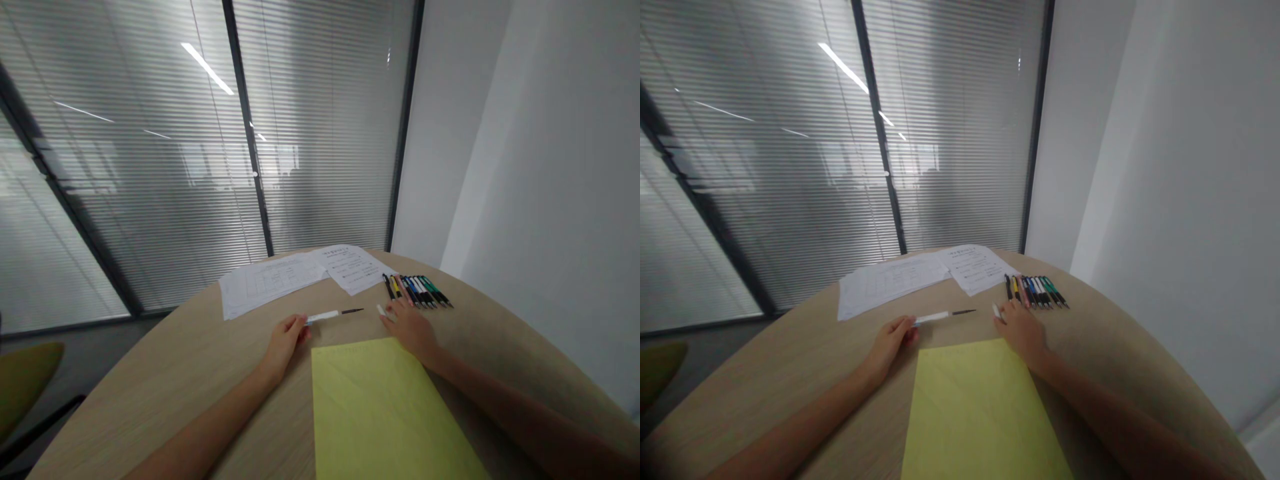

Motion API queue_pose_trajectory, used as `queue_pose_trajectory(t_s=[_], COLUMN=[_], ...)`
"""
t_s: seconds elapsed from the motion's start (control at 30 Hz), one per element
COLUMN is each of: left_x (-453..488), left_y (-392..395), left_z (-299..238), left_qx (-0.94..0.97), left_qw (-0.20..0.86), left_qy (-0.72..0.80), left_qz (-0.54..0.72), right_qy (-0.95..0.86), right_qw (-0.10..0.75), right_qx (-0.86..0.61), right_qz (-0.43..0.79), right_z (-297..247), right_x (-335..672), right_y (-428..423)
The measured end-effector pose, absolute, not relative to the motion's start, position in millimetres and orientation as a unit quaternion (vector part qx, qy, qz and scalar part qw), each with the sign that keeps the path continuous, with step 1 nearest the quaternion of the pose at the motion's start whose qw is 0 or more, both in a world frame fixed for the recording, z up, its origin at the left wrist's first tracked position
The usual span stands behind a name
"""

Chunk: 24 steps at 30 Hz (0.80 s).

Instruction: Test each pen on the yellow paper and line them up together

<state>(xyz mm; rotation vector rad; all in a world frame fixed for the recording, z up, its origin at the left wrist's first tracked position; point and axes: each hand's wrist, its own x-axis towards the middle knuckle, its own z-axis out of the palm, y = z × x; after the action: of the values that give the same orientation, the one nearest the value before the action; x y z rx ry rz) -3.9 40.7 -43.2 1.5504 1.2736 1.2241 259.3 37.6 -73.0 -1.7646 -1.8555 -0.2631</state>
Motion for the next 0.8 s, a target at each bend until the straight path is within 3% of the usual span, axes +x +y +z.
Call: queue_pose_trajectory(t_s=[0.13,0.3,0.8], left_x=[-2,2,-6], left_y=[37,33,43], left_z=[-40,-36,-43], left_qx=[0.617,0.624,0.588], left_qw=[0.399,0.425,0.376], left_qy=[0.490,0.482,0.517], left_qz=[0.469,0.445,0.495], right_qy=[-0.738,-0.795,-0.761], right_qw=[0.335,0.320,0.367], right_qx=[-0.581,-0.512,-0.530], right_qz=[-0.078,-0.060,-0.074], right_z=[-70,-68,-70], right_x=[255,251,253], right_y=[34,31,36])
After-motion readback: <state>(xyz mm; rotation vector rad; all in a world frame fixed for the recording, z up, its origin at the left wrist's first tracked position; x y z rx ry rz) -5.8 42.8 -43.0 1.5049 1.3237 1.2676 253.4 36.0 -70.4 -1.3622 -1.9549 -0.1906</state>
